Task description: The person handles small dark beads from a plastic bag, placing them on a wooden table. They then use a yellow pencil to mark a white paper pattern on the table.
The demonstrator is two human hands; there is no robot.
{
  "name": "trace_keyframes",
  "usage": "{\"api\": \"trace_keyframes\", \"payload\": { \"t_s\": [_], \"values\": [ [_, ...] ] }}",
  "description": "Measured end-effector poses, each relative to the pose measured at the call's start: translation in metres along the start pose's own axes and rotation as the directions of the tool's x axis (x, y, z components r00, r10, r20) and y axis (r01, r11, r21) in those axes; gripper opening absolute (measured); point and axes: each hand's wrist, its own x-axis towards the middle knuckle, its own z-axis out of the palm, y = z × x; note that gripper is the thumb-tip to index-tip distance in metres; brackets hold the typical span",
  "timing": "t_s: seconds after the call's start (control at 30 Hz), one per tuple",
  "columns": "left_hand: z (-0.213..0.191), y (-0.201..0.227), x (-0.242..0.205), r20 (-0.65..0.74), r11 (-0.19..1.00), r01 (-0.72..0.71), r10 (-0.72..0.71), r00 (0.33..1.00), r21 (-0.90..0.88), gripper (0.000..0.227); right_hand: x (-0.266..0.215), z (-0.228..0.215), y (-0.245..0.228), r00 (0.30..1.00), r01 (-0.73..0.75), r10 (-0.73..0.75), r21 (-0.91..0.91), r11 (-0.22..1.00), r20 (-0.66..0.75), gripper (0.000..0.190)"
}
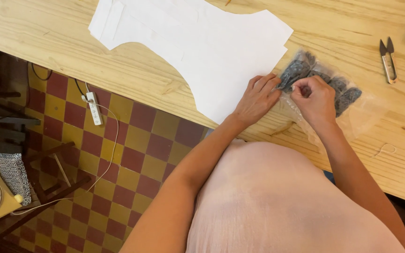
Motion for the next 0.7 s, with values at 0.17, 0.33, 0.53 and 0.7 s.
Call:
{"api": "trace_keyframes", "payload": {
  "t_s": [0.17,0.33,0.53,0.7],
  "values": [
    [-0.004,-0.003,-0.007,-0.072,0.998,-0.062,0.062,0.996,0.003,0.014,0.003,-0.01,-0.016,0.996,0.0,-0.005,0.059,0.998,0.084,0.01],
    [-0.003,-0.001,0.004,-0.165,0.993,-0.114,0.116,0.98,0.019,0.023,0.005,-0.002,-0.027,0.987,0.045,-0.053,0.051,0.998,0.153,0.008],
    [-0.011,0.001,0.015,-0.2,0.996,-0.059,0.07,0.977,0.061,0.02,0.006,0.001,-0.012,0.987,0.14,-0.142,-0.03,0.99,-0.079,0.011],
    [-0.011,0.003,0.012,-0.144,1.0,-0.002,0.001,0.99,-0.009,0.012,0.005,-0.001,-0.006,0.99,0.088,-0.077,0.094,0.992,-0.116,0.014]
  ]
}}
